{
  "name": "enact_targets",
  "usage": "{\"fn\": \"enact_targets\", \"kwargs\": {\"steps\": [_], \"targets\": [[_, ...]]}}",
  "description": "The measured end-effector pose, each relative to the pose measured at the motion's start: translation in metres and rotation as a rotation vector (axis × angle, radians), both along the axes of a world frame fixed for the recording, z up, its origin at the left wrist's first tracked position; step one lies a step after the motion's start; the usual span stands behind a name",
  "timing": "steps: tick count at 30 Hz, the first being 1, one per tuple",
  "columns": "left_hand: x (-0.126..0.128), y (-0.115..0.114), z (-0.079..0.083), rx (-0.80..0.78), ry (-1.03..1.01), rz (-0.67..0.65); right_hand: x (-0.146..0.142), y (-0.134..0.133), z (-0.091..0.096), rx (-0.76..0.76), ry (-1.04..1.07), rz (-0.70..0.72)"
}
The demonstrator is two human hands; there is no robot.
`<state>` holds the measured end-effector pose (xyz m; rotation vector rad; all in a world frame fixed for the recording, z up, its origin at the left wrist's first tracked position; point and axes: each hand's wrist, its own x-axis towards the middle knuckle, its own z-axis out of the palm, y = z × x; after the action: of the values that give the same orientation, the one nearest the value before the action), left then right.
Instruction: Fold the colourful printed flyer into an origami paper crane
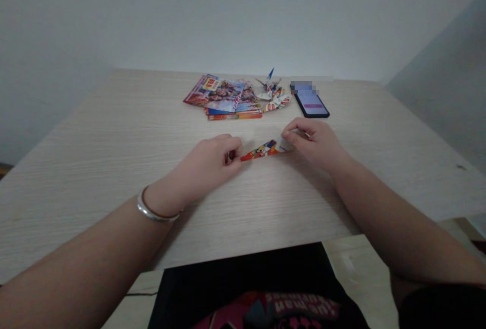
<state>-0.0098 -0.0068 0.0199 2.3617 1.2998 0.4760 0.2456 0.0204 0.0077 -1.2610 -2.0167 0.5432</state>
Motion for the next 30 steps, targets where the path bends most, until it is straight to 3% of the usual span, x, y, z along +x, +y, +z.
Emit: {"fn": "enact_targets", "kwargs": {"steps": [6,13,15,20,22,25,27,30], "targets": [[-0.001,0.0,0.005,-0.07,0.048,-0.004,0.011,0.006,-0.001,-0.079,0.037,-0.057],[-0.005,-0.001,0.003,-0.023,0.16,0.02,0.023,0.018,-0.008,-0.016,0.078,-0.088],[-0.007,0.001,0.002,0.021,0.194,0.064,0.024,0.02,-0.011,0.047,0.07,0.001],[-0.014,0.007,-0.003,0.202,0.136,0.169,0.017,0.024,-0.016,0.194,-0.04,0.374],[-0.015,0.01,-0.007,0.238,0.109,0.089,0.014,0.024,-0.019,0.176,-0.075,0.495],[-0.018,0.014,-0.016,0.25,0.177,-0.146,0.014,0.023,-0.023,0.127,-0.139,0.578],[-0.02,0.017,-0.022,0.257,0.246,-0.263,0.014,0.022,-0.024,0.108,-0.178,0.548],[-0.022,0.017,-0.027,0.296,0.309,-0.293,0.015,0.02,-0.023,0.102,-0.234,0.451]]}}
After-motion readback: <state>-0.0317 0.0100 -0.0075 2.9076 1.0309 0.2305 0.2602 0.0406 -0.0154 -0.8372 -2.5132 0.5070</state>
